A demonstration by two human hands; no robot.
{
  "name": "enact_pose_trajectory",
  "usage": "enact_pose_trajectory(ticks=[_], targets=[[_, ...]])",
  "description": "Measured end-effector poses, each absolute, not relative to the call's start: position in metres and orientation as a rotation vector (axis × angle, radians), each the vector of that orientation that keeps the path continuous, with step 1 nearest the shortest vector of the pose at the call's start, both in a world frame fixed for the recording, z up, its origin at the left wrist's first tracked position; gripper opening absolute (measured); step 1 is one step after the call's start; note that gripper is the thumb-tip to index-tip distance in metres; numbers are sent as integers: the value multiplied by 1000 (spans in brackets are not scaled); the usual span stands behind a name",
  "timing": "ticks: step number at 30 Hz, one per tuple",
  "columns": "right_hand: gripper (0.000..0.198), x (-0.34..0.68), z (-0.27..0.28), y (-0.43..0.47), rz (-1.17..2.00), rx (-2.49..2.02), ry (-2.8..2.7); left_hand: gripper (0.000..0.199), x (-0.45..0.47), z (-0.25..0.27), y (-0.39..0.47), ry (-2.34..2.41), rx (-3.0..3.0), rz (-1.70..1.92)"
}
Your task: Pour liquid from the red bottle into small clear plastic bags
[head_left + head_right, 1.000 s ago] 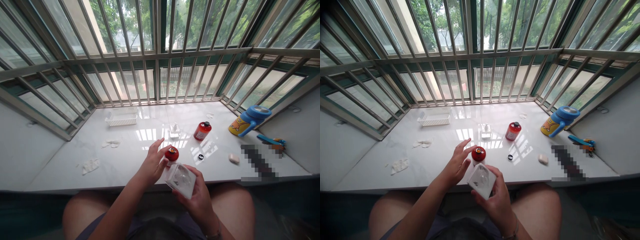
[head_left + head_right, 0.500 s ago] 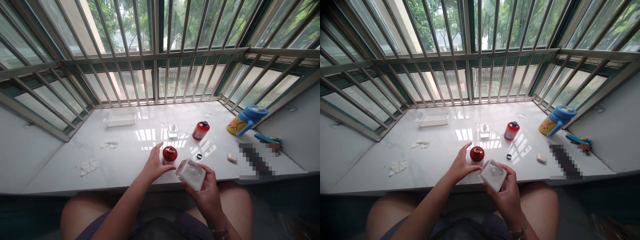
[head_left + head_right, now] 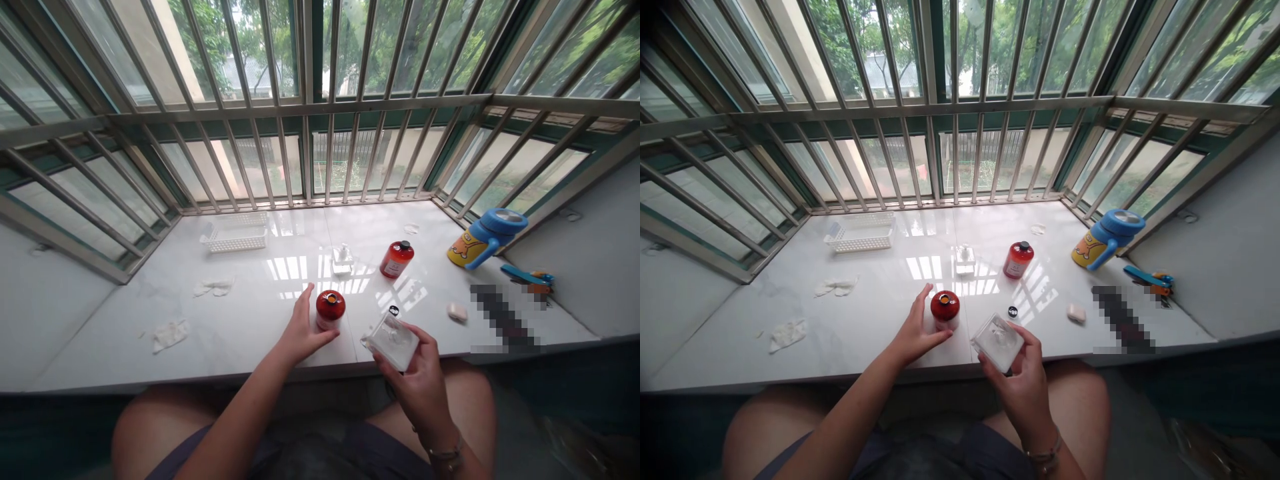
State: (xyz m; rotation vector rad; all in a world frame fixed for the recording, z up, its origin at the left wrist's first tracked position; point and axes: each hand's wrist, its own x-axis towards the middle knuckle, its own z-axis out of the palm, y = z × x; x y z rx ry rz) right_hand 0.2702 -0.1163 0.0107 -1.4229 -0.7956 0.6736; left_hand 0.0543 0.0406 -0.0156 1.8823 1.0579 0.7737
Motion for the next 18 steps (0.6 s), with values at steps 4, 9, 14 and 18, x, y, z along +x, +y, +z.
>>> enact_pose_trajectory(ticks=[4,9,14,18], targets=[[80,268,9,-113,662,-1449,-785,121,65,-15,38,1144,1731,825],[79,269,7,-110,670,-1471,-803,78,82,-8,36,1164,1660,835],[82,277,-2,-107,705,-1450,-855,76,58,7,32,1025,1780,894],[75,281,-10,-104,701,-1437,-978,80,25,16,26,949,2085,838]])
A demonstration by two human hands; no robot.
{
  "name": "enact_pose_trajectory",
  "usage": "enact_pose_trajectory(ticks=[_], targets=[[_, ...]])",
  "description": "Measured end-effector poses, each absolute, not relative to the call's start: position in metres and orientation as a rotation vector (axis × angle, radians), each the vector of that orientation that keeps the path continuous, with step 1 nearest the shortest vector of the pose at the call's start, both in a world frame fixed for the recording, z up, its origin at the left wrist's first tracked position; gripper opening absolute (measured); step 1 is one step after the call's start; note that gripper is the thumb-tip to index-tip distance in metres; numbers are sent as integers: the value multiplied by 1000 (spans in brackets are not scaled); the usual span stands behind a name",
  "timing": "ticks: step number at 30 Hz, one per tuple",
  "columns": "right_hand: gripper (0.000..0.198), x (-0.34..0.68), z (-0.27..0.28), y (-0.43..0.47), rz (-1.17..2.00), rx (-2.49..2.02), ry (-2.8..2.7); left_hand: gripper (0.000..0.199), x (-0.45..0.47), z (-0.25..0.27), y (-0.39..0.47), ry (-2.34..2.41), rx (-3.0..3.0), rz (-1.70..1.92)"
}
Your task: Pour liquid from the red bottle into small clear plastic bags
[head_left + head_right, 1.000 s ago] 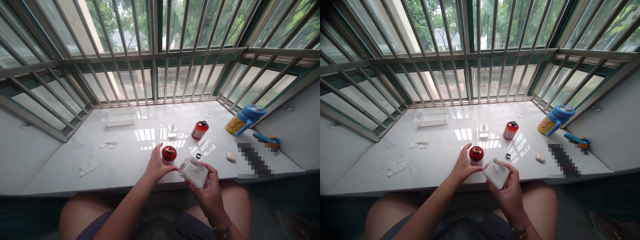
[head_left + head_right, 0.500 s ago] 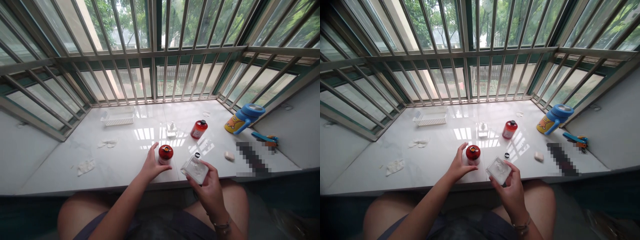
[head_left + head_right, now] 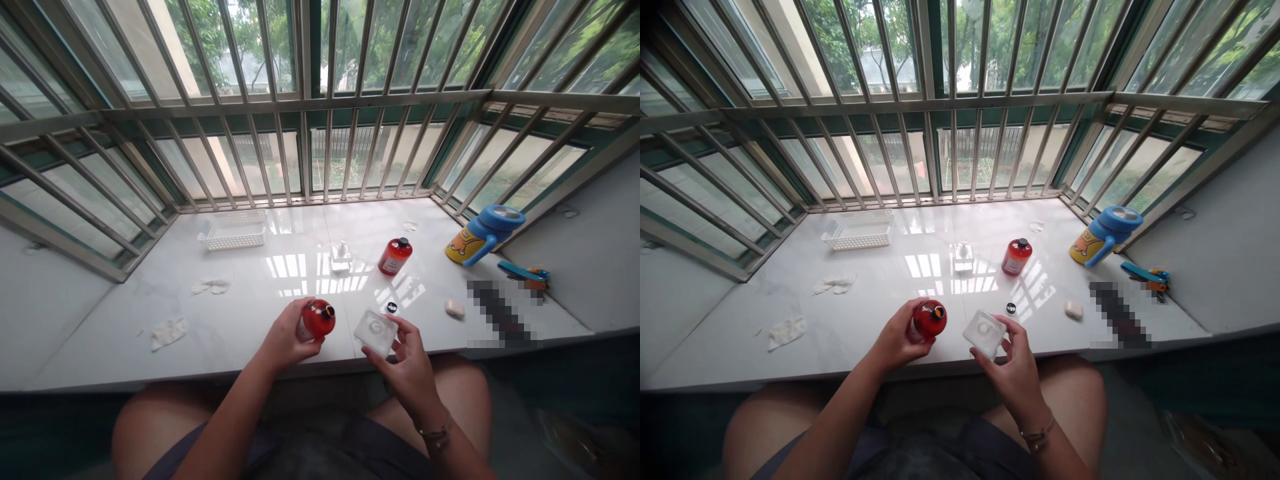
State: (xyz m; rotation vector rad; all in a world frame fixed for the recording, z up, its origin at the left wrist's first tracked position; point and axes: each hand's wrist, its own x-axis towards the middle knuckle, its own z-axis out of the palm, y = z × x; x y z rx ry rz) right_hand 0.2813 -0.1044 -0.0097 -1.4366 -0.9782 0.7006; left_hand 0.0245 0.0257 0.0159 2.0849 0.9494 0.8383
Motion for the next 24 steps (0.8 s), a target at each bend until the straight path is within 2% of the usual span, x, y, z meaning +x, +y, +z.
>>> enact_pose_trajectory(ticks=[10,15,24], targets=[[66,271,-16,-98,695,-1515,-1415,97,-12,18,16,963,2284,705],[62,267,-12,-91,599,-1488,-1580,82,-18,17,15,1009,2279,676],[60,265,3,-85,481,-1405,-1722,83,-18,25,15,927,2375,541]])
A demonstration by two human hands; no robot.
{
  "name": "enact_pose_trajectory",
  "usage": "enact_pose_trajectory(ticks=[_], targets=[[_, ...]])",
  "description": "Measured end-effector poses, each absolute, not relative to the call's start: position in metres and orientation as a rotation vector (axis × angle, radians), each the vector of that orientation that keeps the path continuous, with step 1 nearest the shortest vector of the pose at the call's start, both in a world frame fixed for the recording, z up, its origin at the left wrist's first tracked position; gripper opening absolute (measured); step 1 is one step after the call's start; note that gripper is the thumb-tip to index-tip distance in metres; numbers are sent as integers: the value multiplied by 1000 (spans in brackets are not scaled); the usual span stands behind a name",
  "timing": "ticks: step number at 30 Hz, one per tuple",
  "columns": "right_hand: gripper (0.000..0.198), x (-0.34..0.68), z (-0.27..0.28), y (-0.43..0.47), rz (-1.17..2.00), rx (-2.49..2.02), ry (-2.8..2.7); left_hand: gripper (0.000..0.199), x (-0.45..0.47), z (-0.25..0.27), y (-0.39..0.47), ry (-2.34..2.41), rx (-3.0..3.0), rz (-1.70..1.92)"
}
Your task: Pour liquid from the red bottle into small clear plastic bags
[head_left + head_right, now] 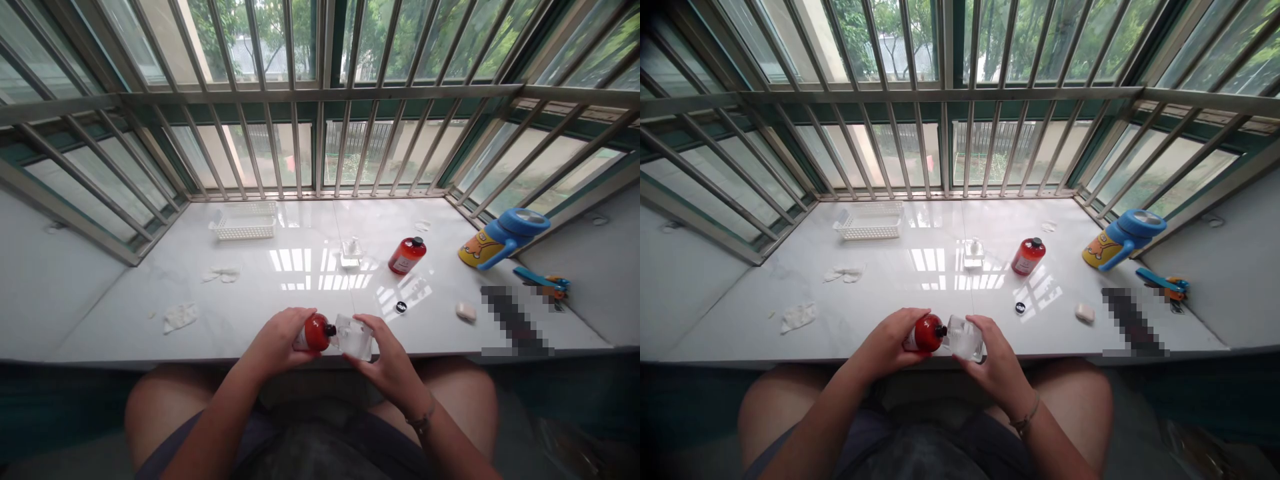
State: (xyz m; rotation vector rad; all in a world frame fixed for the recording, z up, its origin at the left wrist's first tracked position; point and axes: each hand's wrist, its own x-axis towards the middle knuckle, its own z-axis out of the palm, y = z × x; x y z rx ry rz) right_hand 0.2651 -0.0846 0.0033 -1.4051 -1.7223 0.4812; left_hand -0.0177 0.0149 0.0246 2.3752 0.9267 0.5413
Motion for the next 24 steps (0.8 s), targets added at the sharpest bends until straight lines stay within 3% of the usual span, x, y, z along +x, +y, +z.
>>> enact_pose_trajectory(ticks=[24], targets=[[79,287,59,-79,496,-1377,-2088,84,-13,26,7,813,2128,541]])
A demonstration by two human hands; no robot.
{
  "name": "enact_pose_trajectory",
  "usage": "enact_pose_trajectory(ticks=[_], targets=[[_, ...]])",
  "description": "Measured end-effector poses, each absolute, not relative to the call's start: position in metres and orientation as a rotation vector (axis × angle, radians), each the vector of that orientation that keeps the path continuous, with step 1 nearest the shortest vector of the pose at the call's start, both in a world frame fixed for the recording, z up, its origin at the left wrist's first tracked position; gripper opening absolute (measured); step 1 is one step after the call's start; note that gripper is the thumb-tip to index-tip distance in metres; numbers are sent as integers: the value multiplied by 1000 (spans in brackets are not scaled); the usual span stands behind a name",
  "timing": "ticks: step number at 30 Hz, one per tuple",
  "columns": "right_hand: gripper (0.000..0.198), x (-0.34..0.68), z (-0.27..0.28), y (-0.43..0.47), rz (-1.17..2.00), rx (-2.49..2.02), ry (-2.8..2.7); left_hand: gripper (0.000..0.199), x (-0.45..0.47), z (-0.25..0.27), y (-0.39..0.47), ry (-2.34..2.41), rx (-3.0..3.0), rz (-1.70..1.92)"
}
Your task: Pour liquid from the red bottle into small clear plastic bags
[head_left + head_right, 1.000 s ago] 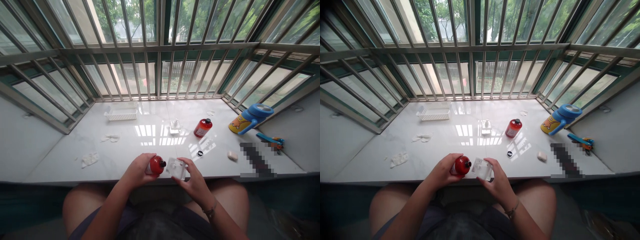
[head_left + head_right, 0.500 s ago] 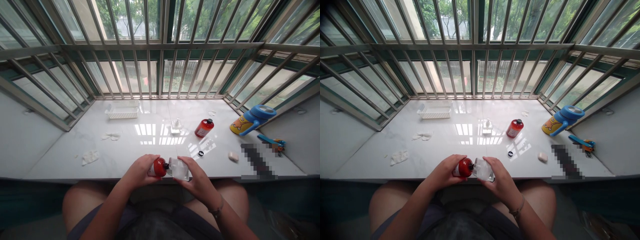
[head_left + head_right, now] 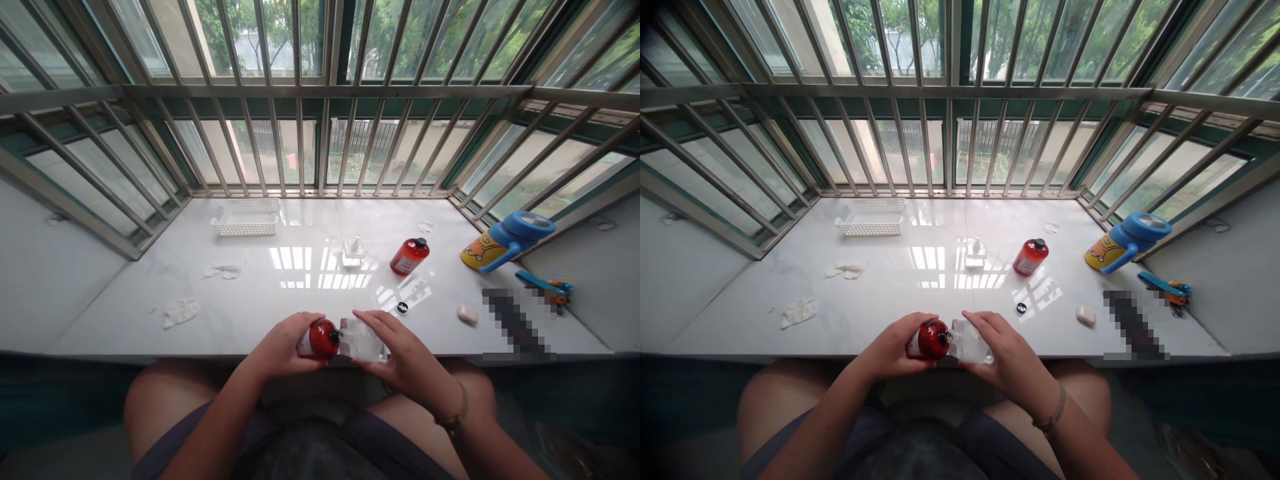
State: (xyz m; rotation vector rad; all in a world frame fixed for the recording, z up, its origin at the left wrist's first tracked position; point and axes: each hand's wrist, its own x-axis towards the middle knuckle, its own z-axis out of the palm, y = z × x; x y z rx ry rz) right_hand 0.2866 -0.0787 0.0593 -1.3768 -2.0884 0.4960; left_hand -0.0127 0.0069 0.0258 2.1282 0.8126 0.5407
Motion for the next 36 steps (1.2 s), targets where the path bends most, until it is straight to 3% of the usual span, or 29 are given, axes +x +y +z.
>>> enact_pose_trajectory(ticks=[36], targets=[[94,285,83,-68,396,-1368,-2240,83,-10,2,5,813,2097,679]])
